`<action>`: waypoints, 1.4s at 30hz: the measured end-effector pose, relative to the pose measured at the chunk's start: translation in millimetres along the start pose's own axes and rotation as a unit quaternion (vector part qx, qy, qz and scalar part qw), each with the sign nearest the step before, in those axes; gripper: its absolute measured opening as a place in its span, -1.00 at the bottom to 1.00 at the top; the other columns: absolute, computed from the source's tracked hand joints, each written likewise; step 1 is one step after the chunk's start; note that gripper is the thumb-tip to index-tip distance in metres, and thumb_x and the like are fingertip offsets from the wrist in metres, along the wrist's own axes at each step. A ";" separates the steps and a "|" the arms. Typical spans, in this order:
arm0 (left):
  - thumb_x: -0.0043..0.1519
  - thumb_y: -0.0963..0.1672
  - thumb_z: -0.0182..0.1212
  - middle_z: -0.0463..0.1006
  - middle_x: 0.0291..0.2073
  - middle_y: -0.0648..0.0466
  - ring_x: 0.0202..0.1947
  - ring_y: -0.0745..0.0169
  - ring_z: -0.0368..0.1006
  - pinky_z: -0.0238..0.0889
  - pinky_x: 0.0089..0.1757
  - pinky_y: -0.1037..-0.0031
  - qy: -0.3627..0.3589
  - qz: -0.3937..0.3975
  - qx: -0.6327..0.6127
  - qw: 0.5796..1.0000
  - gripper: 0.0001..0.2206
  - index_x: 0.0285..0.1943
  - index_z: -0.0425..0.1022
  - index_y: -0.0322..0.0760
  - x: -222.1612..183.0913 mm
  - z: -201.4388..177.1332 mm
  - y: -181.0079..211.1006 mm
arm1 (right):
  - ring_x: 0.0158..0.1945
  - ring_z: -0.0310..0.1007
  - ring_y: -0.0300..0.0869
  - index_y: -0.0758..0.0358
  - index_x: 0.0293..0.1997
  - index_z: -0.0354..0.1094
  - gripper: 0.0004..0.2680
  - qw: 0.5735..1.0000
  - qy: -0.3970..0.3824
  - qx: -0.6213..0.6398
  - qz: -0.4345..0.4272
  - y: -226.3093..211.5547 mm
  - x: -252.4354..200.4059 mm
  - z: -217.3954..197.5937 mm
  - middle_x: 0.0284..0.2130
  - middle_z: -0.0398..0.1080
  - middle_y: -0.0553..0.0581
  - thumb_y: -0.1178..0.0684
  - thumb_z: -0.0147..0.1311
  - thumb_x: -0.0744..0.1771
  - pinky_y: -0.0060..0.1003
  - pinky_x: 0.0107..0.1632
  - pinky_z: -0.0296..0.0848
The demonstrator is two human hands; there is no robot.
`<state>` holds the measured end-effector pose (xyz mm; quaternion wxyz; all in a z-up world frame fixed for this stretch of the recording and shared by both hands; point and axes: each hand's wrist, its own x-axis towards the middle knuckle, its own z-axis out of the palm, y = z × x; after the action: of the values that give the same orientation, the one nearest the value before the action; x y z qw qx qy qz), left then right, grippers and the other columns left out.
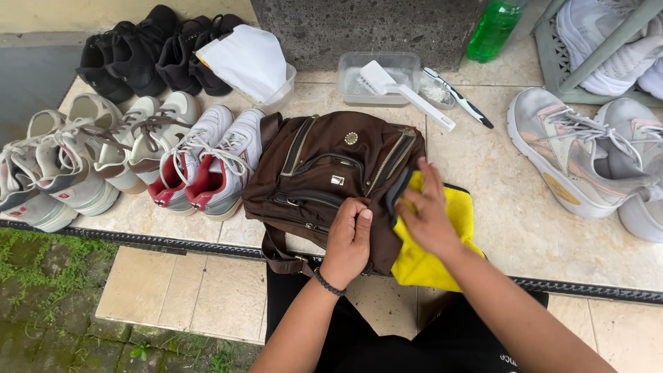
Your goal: Cleaning a brown bag using a brush and a yellow cloth
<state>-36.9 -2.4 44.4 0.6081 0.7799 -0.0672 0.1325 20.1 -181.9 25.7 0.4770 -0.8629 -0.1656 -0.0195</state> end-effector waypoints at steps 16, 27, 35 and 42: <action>0.28 0.05 0.11 0.60 -0.25 -0.25 -0.20 -0.38 0.56 0.40 -0.22 0.03 -0.122 -0.106 0.196 0.967 -0.72 -0.12 0.38 -0.17 39.7 0.1 37.8 | 0.56 -0.85 0.11 0.03 0.23 0.42 -0.67 0.989 0.002 -0.111 0.100 77.1 46.3 7.5 0.57 -0.65 0.17 -0.03 0.08 0.31 0.21 0.48 -0.60; 0.15 0.04 0.24 0.58 -0.27 -0.08 -0.10 -0.16 0.56 0.43 -0.13 0.15 -0.210 -0.047 0.432 0.876 -0.74 -0.23 0.43 -0.14 114.6 34.6 -5.3 | 0.16 0.11 -0.08 -0.08 -0.25 0.56 -0.68 0.978 0.127 -0.098 0.136 68.0 54.8 8.1 -0.08 0.22 -0.03 -0.45 0.17 0.30 -0.07 0.17 0.11; 0.29 -0.01 0.02 0.57 -0.30 -0.14 -0.16 -0.20 0.57 0.45 -0.17 0.15 -0.170 -0.052 0.352 0.919 -0.76 -0.18 0.44 -0.25 115.3 22.1 -36.7 | -0.13 0.21 -0.20 -0.01 -0.46 0.45 -0.84 0.954 0.249 0.085 0.145 82.8 51.6 -3.6 -0.34 0.25 -0.09 -0.11 0.23 0.31 -0.27 -0.04 0.17; 0.35 -0.07 -0.08 0.52 -0.33 -0.26 -0.20 -0.34 0.52 0.43 -0.20 0.05 -0.101 -0.021 0.281 0.954 -0.75 -0.19 0.42 -0.34 96.4 17.4 -28.4 | 0.26 0.29 0.16 0.35 0.05 0.48 -0.82 0.984 0.148 0.098 0.027 13.5 55.7 -3.7 0.02 0.44 0.31 0.11 0.04 0.41 0.04 0.32 0.17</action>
<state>65.0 -6.7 41.8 0.3574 0.9297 -0.0713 0.0539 77.3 -176.6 27.4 0.5787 -0.8038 -0.0709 -0.1184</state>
